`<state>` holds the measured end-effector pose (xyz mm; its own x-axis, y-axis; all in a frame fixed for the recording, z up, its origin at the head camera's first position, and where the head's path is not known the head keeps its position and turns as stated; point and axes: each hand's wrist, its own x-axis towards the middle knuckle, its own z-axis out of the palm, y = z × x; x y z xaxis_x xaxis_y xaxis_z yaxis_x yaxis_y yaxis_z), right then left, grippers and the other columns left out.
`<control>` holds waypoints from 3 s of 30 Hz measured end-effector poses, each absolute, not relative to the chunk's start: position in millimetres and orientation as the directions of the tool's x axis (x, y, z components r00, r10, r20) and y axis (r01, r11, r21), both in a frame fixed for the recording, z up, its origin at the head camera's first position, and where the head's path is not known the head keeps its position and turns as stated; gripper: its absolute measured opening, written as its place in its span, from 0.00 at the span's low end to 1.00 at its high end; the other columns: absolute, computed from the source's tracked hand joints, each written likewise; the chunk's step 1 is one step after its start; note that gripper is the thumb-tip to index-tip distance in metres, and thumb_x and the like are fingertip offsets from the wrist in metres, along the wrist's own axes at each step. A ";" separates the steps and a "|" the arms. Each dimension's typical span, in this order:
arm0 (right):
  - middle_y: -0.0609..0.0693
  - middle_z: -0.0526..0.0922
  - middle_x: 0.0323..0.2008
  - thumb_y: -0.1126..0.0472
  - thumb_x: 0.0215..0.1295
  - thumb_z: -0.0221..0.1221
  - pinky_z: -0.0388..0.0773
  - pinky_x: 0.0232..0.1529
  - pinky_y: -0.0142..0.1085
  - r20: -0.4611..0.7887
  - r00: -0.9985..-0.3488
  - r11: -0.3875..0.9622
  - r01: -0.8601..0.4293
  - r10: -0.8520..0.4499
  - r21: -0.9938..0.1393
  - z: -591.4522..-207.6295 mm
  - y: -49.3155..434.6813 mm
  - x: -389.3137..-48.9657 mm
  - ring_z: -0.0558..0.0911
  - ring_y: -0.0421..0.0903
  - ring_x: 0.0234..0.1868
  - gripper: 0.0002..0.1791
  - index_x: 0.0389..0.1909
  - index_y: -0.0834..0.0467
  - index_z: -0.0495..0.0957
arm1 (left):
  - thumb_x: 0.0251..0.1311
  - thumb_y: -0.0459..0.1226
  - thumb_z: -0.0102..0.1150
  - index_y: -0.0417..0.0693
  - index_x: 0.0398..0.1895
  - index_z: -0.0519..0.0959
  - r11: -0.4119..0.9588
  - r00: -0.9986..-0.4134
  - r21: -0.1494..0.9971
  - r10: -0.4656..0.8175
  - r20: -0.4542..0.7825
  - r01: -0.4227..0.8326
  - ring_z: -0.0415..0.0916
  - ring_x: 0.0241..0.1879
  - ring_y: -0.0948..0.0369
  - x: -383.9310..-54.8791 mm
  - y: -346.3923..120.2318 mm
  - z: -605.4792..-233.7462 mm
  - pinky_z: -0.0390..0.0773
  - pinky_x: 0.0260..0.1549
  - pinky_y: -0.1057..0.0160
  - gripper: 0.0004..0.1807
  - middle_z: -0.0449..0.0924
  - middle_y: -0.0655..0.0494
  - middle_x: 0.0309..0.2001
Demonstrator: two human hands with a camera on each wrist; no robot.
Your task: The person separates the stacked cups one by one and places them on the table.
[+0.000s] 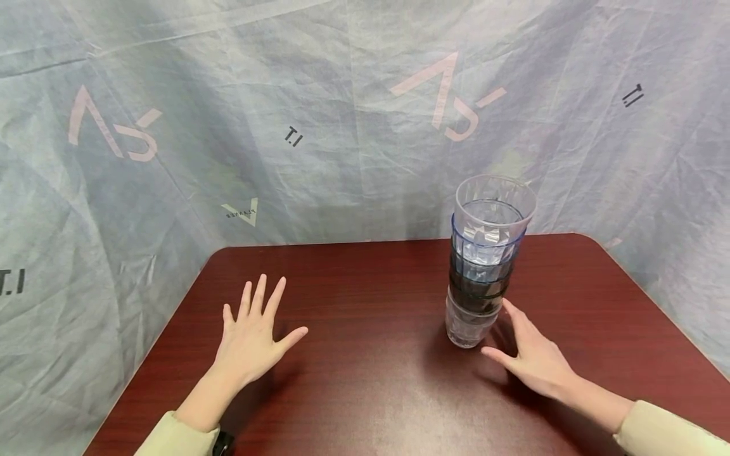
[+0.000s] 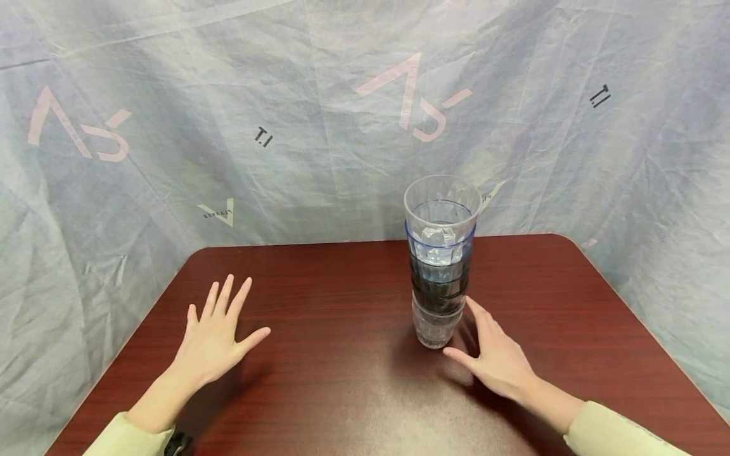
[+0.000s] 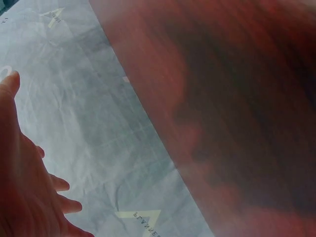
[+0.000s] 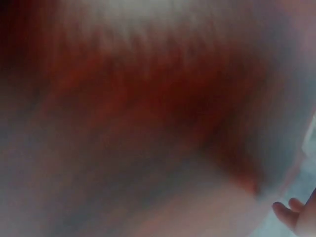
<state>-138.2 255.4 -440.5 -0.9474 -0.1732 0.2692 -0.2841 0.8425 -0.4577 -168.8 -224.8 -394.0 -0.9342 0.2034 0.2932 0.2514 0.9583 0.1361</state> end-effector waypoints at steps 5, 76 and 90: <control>0.62 0.67 0.65 0.46 0.61 0.65 0.69 0.52 0.57 0.233 -0.964 0.745 -0.248 -0.127 -0.620 -450.9 244.2 -138.4 0.68 0.63 0.63 0.52 0.76 0.52 0.42 | 0.55 0.74 0.45 0.69 0.78 0.35 0.952 -0.931 0.153 0.211 0.298 0.265 0.29 0.75 0.47 -171.0 -219.2 -388.7 0.38 0.59 0.26 0.53 0.32 0.51 0.78; 0.66 0.74 0.58 0.57 0.58 0.70 0.60 0.49 0.18 0.361 -0.928 0.613 -0.341 -0.098 -0.713 -476.7 225.6 -157.5 0.71 0.60 0.60 0.38 0.60 0.62 0.56 | 0.53 0.37 0.71 0.65 0.74 0.48 -0.032 -0.543 0.719 0.633 0.552 0.694 0.60 0.63 0.76 -236.8 24.7 -251.7 0.54 0.64 0.68 0.51 0.66 0.67 0.67; 0.66 0.74 0.58 0.58 0.58 0.70 0.59 0.49 0.18 0.364 -0.927 0.624 -0.338 -0.090 -0.705 -477.3 225.1 -158.8 0.72 0.59 0.59 0.36 0.58 0.62 0.57 | 0.52 0.33 0.72 0.55 0.70 0.53 -0.088 -0.537 0.713 0.595 0.597 0.695 0.62 0.63 0.73 -236.7 27.9 -254.8 0.58 0.63 0.65 0.47 0.71 0.58 0.62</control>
<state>-158.8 225.1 -477.3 -0.9269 -0.0900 0.3643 -0.3376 0.6240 -0.7047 -236.7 27.9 -254.8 -0.5374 0.5953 0.5973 0.6952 -0.0883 0.7134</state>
